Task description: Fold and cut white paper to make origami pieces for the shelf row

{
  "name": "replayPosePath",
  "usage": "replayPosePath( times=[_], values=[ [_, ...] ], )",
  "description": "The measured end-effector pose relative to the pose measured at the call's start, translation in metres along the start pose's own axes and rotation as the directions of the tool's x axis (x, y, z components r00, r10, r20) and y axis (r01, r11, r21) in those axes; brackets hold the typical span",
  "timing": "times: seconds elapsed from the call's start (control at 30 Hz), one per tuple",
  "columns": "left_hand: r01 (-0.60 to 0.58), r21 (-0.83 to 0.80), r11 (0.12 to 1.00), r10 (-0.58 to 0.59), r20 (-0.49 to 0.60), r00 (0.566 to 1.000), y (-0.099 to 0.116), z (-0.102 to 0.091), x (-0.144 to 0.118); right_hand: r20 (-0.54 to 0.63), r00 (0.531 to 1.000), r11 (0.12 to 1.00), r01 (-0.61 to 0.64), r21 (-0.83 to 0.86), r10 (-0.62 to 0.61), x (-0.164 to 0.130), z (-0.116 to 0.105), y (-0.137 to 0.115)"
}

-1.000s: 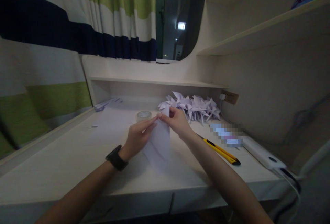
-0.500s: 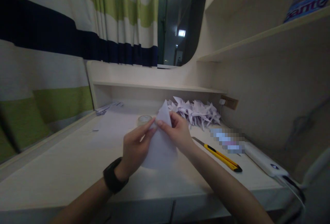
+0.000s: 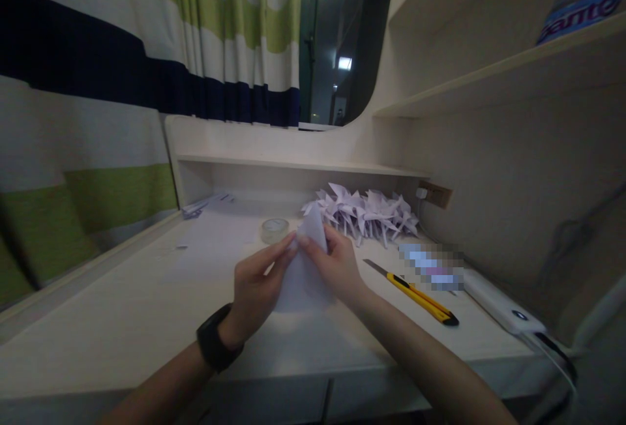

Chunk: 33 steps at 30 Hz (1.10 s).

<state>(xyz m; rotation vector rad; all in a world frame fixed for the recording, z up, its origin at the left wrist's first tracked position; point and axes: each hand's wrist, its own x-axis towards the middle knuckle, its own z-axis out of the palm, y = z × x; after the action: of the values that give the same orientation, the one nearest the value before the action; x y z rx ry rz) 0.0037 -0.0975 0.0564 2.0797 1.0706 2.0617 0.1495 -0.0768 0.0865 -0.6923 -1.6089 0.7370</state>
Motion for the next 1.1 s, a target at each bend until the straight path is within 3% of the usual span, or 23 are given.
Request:
replayPosePath(
  times=[0.4, 0.57, 1.1],
  values=[
    [0.025, -0.008, 1.0, -0.025, -0.018, 1.0, -0.003, 0.002, -0.006, -0.053, 0.996, 0.986, 0.083, 0.144, -0.076, 0.012, -0.006, -0.01],
    [0.01, -0.005, 1.0, -0.01, -0.021, 1.0, -0.005, 0.001, -0.006, -0.077, 0.987, 0.98, 0.152, 0.132, -0.143, 0.018, -0.013, -0.016],
    [0.037, 0.035, 0.999, -0.037, 0.006, 0.999, 0.002, -0.002, -0.007, -0.027, 0.999, 0.976, 0.049, 0.212, -0.044, 0.026, -0.016, -0.032]
  ],
)
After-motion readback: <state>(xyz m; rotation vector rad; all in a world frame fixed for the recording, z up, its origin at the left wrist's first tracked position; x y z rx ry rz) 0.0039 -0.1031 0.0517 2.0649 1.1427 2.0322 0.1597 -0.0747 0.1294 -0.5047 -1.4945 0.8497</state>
